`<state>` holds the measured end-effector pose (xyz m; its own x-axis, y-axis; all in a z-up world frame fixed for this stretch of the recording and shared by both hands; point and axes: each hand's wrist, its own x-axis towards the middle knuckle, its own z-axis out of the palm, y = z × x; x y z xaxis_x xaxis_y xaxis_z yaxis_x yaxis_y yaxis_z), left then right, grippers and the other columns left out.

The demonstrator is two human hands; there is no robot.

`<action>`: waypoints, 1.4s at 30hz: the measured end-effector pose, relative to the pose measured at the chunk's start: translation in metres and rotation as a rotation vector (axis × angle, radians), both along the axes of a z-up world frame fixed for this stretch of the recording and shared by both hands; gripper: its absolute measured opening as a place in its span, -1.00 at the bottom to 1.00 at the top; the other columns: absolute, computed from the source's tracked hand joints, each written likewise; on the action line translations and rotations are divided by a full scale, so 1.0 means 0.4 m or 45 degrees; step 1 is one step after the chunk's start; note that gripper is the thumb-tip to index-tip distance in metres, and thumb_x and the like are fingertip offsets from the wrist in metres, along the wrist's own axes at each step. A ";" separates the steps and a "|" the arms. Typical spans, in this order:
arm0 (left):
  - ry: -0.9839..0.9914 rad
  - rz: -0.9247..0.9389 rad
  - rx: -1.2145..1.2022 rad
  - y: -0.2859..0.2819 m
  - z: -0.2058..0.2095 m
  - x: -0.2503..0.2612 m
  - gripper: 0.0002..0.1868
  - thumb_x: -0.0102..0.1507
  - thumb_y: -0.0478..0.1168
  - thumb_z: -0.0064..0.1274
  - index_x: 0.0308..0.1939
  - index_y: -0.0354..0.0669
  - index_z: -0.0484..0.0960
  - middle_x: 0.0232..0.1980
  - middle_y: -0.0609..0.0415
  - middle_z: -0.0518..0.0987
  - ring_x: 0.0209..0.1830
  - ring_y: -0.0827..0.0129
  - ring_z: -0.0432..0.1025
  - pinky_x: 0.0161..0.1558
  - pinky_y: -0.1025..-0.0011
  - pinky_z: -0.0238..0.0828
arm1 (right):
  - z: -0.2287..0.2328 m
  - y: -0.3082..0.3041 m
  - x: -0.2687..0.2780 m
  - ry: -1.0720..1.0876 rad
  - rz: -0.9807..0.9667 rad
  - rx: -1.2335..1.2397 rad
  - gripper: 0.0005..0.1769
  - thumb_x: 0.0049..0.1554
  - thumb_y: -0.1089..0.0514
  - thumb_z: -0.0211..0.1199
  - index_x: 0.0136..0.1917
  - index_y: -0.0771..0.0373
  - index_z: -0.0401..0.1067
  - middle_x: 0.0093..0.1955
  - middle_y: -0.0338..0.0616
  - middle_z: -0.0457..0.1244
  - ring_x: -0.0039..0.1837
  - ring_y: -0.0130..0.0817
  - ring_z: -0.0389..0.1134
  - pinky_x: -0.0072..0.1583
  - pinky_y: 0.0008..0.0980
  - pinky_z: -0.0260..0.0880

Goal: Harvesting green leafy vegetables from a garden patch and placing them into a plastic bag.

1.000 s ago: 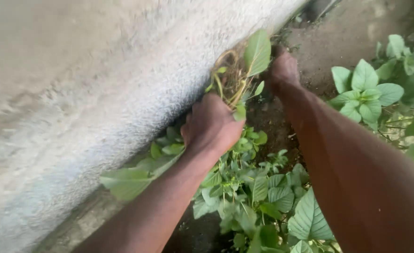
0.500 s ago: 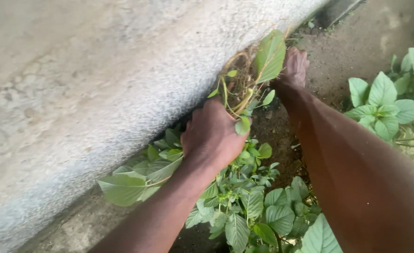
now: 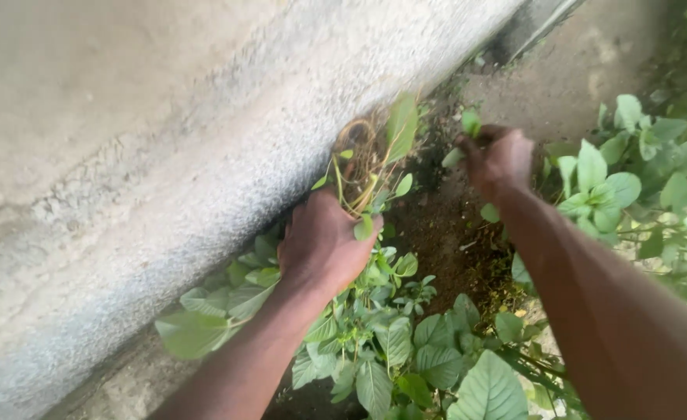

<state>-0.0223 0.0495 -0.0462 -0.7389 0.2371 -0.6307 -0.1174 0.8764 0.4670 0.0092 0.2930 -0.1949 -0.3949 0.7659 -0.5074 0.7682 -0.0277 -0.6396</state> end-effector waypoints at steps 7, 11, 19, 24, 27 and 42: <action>-0.067 -0.019 -0.036 0.000 -0.019 -0.008 -0.59 0.21 0.05 0.18 0.12 0.13 0.64 -0.05 0.07 0.74 -0.02 0.14 0.67 0.11 0.11 0.52 | -0.117 -0.033 -0.101 0.107 0.248 0.207 -0.69 0.15 0.24 0.33 0.18 0.16 0.57 0.09 -0.06 0.42 -0.17 -0.55 0.45 -0.11 -0.53 0.58; 0.014 -0.048 0.023 -0.004 -0.016 -0.012 -0.46 0.14 0.02 0.24 0.22 0.20 0.57 0.02 0.05 0.68 0.06 0.07 0.57 0.15 0.06 0.44 | -0.197 -0.025 -0.139 -0.007 0.364 0.260 -0.73 0.20 0.25 0.27 0.18 0.12 0.58 0.06 -0.08 0.43 -0.19 -0.45 0.39 -0.12 -0.44 0.56; 0.015 -0.062 -0.008 0.006 -0.034 -0.020 -0.50 0.15 0.06 0.24 0.17 0.16 0.60 0.05 0.02 0.69 0.09 0.06 0.57 0.19 0.06 0.44 | -0.320 0.021 -0.164 -0.439 0.923 0.801 -0.31 -0.07 0.24 0.58 0.25 0.37 0.33 0.03 -0.05 0.18 -0.02 -0.28 0.05 0.00 -0.33 0.23; 0.057 -0.040 0.040 0.004 -0.032 -0.018 -0.40 0.09 0.04 0.25 0.25 0.28 0.58 0.04 0.04 0.68 0.08 0.03 0.55 0.16 0.04 0.43 | -0.297 0.020 -0.189 0.073 0.077 0.427 -0.70 0.24 0.19 0.21 0.24 0.12 0.52 -0.09 -0.15 0.38 -0.29 -0.54 0.33 -0.35 -0.47 0.37; 0.027 -0.068 -0.003 0.008 -0.036 -0.024 -0.53 0.13 0.06 0.24 0.11 0.18 0.65 0.04 0.03 0.70 0.09 0.03 0.57 0.15 0.04 0.47 | -0.222 0.017 -0.177 0.412 -0.315 -0.087 -0.70 0.26 0.32 0.13 0.16 0.22 0.62 -0.08 0.03 0.41 -0.36 -0.53 0.30 -0.40 -0.60 0.34; 0.072 -0.051 0.103 -0.009 -0.050 -0.027 -0.46 0.09 -0.02 0.26 0.18 0.18 0.62 0.01 0.07 0.70 0.04 0.10 0.58 0.12 0.08 0.44 | -0.467 0.068 -0.231 -0.100 0.107 0.485 -0.84 0.37 0.27 0.12 0.05 0.33 0.51 -0.17 -0.07 0.34 -0.26 -0.44 0.30 -0.31 -0.50 0.35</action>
<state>-0.0329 0.0459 -0.0664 -0.7615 0.3158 -0.5660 -0.0543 0.8391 0.5413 -0.0831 0.3200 -0.3815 -0.4354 0.8719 -0.2241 0.8046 0.2653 -0.5312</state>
